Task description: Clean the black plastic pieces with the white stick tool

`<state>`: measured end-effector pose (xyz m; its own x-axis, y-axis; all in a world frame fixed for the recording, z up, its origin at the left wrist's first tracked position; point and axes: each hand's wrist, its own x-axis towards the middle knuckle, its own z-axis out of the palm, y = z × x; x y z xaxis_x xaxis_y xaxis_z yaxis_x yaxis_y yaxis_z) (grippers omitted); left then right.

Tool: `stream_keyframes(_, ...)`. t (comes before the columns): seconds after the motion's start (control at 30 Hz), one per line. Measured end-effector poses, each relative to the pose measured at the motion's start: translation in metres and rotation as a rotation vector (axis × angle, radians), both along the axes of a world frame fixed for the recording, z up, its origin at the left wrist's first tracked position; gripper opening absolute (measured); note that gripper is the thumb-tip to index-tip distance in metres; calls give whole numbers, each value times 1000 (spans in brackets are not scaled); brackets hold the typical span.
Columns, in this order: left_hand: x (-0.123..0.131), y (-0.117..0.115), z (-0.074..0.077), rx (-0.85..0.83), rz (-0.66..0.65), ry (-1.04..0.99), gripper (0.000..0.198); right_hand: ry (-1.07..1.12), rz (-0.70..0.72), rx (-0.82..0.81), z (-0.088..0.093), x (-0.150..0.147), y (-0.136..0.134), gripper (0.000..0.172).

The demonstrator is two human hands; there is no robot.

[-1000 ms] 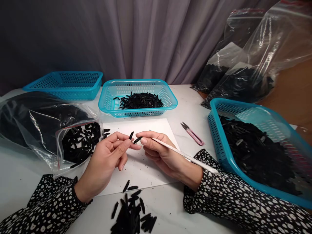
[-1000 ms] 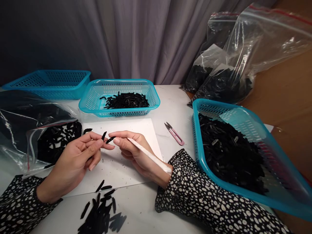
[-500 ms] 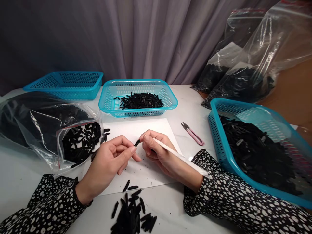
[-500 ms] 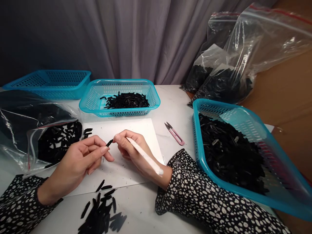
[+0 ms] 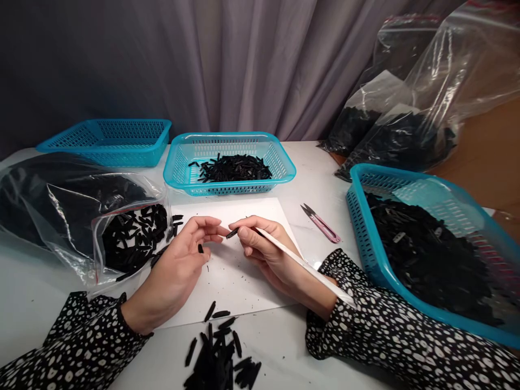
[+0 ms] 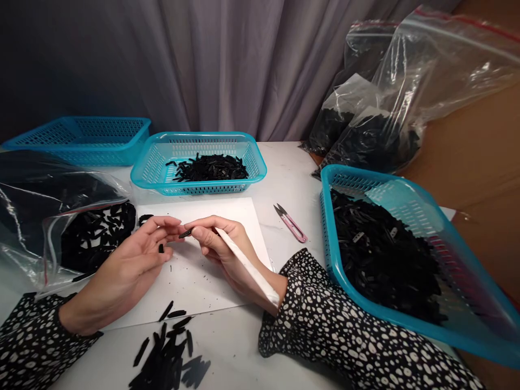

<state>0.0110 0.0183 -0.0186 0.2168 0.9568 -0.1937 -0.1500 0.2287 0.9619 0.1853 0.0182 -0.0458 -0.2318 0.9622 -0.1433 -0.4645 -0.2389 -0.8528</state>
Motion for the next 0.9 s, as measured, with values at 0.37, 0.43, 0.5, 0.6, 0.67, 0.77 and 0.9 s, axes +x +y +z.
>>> stream_keyframes(0.37,-2,5,-1,-115,62,-101,38,68,8,28,-1,1,2,22)
stream_keyframes(0.43,-5,6,-1,-170,52,-110,36,116,15,24,-1,1,3,22)
stream_keyframes(0.5,-6,6,-1,-203,48,-97,34,102,25,36,-2,1,3,23)
stream_keyframes(0.6,-4,4,0,-176,46,-93,39,-74,14,97,-3,1,2,30)
stream_keyframes(0.67,-2,3,-1,-115,36,-94,46,-212,6,136,-2,0,1,35)
stream_keyframes(0.77,-2,1,-4,-9,12,-34,53,-314,31,168,1,0,0,39)
stream_keyframes(0.9,-5,0,-10,74,24,81,57,-320,81,177,3,0,0,38)
